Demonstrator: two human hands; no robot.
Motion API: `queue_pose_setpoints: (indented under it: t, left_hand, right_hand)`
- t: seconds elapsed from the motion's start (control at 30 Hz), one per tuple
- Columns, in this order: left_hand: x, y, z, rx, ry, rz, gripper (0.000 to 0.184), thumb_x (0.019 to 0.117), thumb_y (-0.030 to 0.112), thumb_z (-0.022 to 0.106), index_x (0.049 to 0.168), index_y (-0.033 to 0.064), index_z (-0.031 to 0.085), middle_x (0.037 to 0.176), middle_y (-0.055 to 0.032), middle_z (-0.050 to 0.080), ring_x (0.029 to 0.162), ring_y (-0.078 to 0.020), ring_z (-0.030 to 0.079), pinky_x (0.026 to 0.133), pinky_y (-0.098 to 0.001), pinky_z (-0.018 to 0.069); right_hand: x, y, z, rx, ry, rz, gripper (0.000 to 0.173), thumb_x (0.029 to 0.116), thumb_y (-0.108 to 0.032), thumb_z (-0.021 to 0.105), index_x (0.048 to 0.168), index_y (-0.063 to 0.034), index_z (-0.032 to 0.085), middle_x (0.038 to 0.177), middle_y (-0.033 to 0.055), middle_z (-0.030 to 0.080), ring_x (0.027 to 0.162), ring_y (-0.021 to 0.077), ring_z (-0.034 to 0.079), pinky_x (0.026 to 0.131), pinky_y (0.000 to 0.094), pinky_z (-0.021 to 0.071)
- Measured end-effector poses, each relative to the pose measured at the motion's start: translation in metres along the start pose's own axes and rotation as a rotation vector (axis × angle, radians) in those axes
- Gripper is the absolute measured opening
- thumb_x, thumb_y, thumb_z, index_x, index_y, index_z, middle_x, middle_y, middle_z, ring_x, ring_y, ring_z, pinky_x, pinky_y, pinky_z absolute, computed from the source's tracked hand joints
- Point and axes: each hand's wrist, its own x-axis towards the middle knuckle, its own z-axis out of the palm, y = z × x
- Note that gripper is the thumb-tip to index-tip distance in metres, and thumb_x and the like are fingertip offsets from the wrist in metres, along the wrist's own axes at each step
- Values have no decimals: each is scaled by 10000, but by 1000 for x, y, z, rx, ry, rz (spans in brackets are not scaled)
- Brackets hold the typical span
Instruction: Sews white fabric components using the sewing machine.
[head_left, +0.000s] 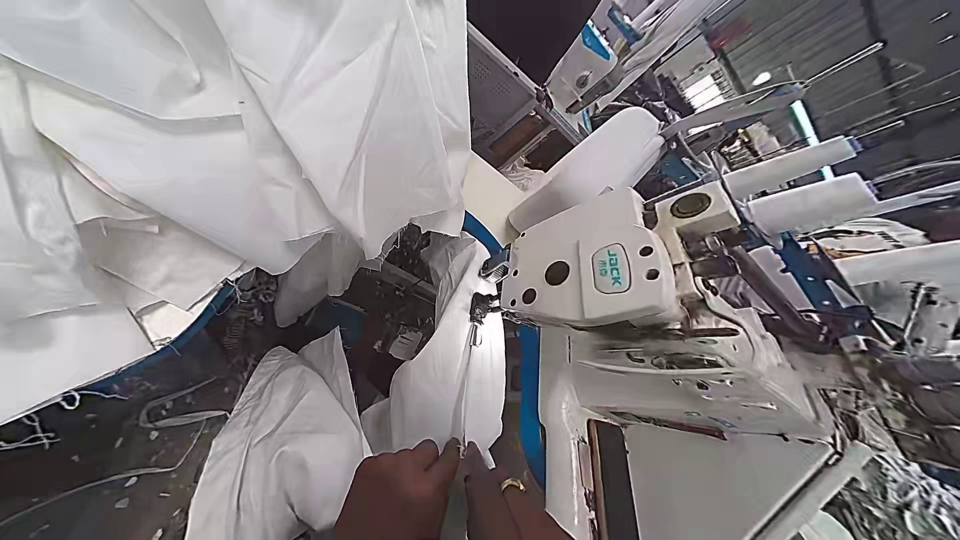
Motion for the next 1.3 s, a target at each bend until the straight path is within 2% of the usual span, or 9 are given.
queue_pose_setpoints:
  t: [0.27,0.4,0.5,0.6,0.73,0.87,1.03,1.2,1.3]
  left_hand:
    - [26,-17,37,-185,181,-53,260,919,101,519,937,31,769,643,-68,660,535,-203,661,458,-364,509]
    - [30,-25,6,-381,-71,-283,211,999,130,563,1035,-19,708,700,-116,658,605,-244,652,578,-424,540]
    - [26,-76,-20,-450,-271,-362,270,1005,221,591,907,-7,695,723,-93,623,674,-203,600,649,-430,491]
    - [41,-86,-37,-262,-177,-150,276,1011,223,572,986,30,768,897,-108,746,853,-244,712,788,-502,545]
    - [15,-34,-4,-269,-65,107,202,939,104,594,946,32,783,658,-81,686,571,-215,677,524,-419,538]
    - [12,-44,24,-585,-114,18,164,860,49,614,715,-6,667,591,-88,619,539,-144,602,535,-341,465]
    - [40,-64,37,-887,-153,-102,199,879,42,591,693,7,654,632,46,610,612,62,545,594,-169,443]
    - [39,-42,25,-518,-49,-167,284,1002,143,536,953,-4,774,799,-99,746,762,-178,721,727,-423,559]
    - [18,-36,4,-223,-29,-87,291,992,199,544,911,31,768,622,-97,652,555,-245,644,538,-462,494]
  right_hand:
    - [37,7,18,36,141,78,260,850,-34,634,1053,27,784,669,132,678,530,266,663,459,370,509]
    - [18,26,11,214,-82,225,250,877,-72,669,1074,53,757,774,188,722,652,362,712,581,526,557]
    - [-16,67,21,431,-375,222,228,913,-148,668,819,59,677,646,172,624,609,353,639,587,557,481]
    - [-26,72,6,470,-190,24,196,894,-154,672,769,-7,706,650,112,640,626,278,653,598,460,514]
    - [-20,49,0,455,-186,-108,183,943,-110,622,838,-16,739,786,126,726,802,319,714,723,491,524]
    - [9,24,17,325,-27,-290,194,920,-154,575,763,-95,672,578,43,588,554,227,613,539,380,462]
    - [36,21,22,150,-100,-284,92,862,-124,610,828,-62,669,528,65,546,449,266,610,385,398,438]
    - [25,28,11,85,-147,-29,159,916,-155,632,856,-27,705,603,136,630,554,352,677,473,491,505]
    - [-14,46,-15,215,-498,85,213,944,-140,636,940,53,725,769,236,693,733,450,704,635,611,529]
